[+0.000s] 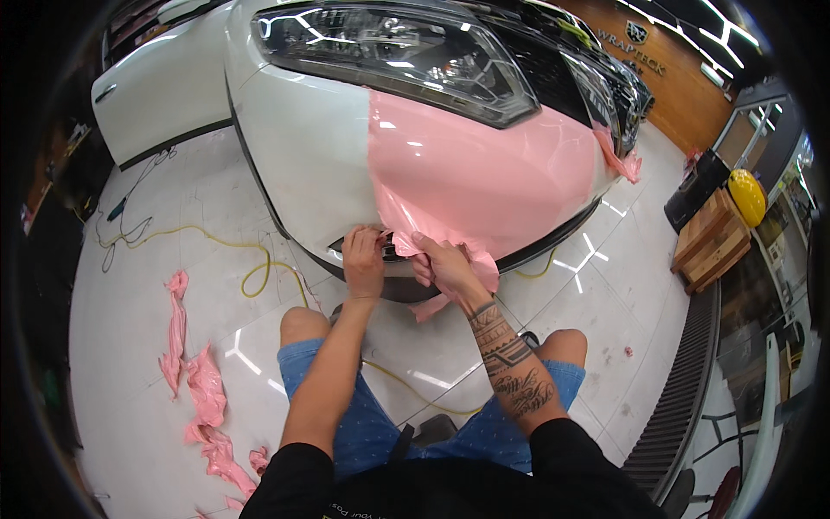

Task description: The person removes a pink vinyl wrap from the front bumper of a white car. They peel the material back from the wheel arch and headlight area, then pull it away from the lower bumper and grille, leaving the original white paint exposed.

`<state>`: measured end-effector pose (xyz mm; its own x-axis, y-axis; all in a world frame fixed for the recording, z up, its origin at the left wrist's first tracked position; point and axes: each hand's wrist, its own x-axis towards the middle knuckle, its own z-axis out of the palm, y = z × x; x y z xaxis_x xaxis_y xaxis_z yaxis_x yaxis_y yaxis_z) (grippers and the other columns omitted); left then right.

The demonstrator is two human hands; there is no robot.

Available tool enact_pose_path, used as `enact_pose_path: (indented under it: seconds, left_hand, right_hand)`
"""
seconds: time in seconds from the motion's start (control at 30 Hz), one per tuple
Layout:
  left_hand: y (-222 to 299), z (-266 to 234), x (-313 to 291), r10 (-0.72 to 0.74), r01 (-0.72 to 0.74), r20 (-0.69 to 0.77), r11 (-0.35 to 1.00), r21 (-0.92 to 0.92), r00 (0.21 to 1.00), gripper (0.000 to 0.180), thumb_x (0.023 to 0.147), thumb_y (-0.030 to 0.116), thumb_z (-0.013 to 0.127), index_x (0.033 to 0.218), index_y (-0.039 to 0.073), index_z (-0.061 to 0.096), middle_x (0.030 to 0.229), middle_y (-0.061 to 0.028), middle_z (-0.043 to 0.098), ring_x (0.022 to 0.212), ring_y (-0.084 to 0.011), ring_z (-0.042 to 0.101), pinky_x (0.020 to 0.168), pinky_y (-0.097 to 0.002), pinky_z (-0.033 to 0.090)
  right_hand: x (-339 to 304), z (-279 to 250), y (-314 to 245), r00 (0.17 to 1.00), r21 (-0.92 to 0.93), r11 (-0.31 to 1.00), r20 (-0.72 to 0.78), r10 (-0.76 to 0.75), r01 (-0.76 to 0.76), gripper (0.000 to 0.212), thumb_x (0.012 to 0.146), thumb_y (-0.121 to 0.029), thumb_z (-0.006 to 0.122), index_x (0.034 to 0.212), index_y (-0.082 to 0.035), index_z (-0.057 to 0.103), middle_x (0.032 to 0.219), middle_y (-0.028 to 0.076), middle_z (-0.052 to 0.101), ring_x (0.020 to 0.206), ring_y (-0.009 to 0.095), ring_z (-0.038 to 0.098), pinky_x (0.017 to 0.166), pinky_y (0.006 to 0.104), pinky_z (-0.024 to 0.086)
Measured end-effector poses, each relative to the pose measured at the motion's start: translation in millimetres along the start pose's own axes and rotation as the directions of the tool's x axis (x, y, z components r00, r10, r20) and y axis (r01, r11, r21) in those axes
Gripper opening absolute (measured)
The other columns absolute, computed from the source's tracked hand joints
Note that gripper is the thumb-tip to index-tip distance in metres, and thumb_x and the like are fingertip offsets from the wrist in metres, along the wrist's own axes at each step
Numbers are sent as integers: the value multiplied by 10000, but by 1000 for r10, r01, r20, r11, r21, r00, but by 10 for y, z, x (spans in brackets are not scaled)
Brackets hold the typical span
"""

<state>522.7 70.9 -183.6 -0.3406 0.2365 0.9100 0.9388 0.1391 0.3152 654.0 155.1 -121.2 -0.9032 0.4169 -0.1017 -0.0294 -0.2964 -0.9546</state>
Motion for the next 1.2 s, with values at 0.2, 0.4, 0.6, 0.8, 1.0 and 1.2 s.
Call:
enact_pose_path:
  seconds: [0.2, 0.4, 0.6, 0.8, 1.0, 1.2]
  left_hand:
    - [-138, -88, 65, 75, -52, 264, 994, -95, 961, 100, 742, 5, 591, 784, 16, 501, 755, -122, 516, 743, -314, 527, 629, -405, 433]
    - [-244, -150, -9, -86, 116, 355, 991, -62, 931, 88, 731, 12, 581, 774, 20, 505, 690, -136, 512, 652, -337, 527, 594, -416, 435]
    - [-51, -287, -1063, -96, 294, 731, 944, -148, 675, 87, 770, 87, 589, 752, 29, 526, 641, -162, 554, 616, -349, 564, 592, -408, 452]
    - [-678, -434, -995, -510, 648, 624, 761, 7, 592, 195, 793, 115, 596, 954, 15, 551, 680, -142, 587, 643, -302, 587, 625, -394, 459]
    - [-322, -524, 135, -283, 351, 291, 910, -218, 914, 253, 810, 139, 616, 980, -39, 556, 827, -153, 601, 738, -265, 602, 656, -353, 465]
    - [6, -196, 483, -513, 671, 432, 559, -487, 742, 350, 789, 251, 686, 897, -66, 584, 738, -101, 628, 679, -156, 613, 631, -280, 490]
  right_hand:
    - [73, -97, 165, 1000, -96, 995, 26, -11, 13, 427, 918, -350, 481, 587, -84, 440, 526, 18, 431, 465, 124, 410, 461, 254, 351]
    - [146, 77, 407, 991, -78, 989, 49, -126, 129, 407, 888, -358, 515, 602, -70, 481, 532, 14, 465, 473, 103, 450, 467, 236, 370]
    - [440, 27, 694, 992, -89, 988, -21, -128, 126, 172, 831, -179, 544, 777, -16, 533, 583, 28, 519, 465, 107, 488, 448, 230, 385]
    - [489, 304, 978, 985, -34, 995, -141, -96, 92, 217, 853, -206, 556, 762, -11, 529, 583, 18, 528, 463, 75, 476, 437, 214, 381]
    - [372, 464, 902, 866, 127, 936, -435, -245, 329, 290, 880, -362, 546, 802, -83, 541, 623, 4, 516, 524, 89, 482, 492, 228, 386]
    - [370, 234, 629, 986, 620, 772, -164, -44, 137, 343, 877, -451, 530, 801, -118, 503, 643, -8, 482, 567, 144, 496, 531, 276, 404]
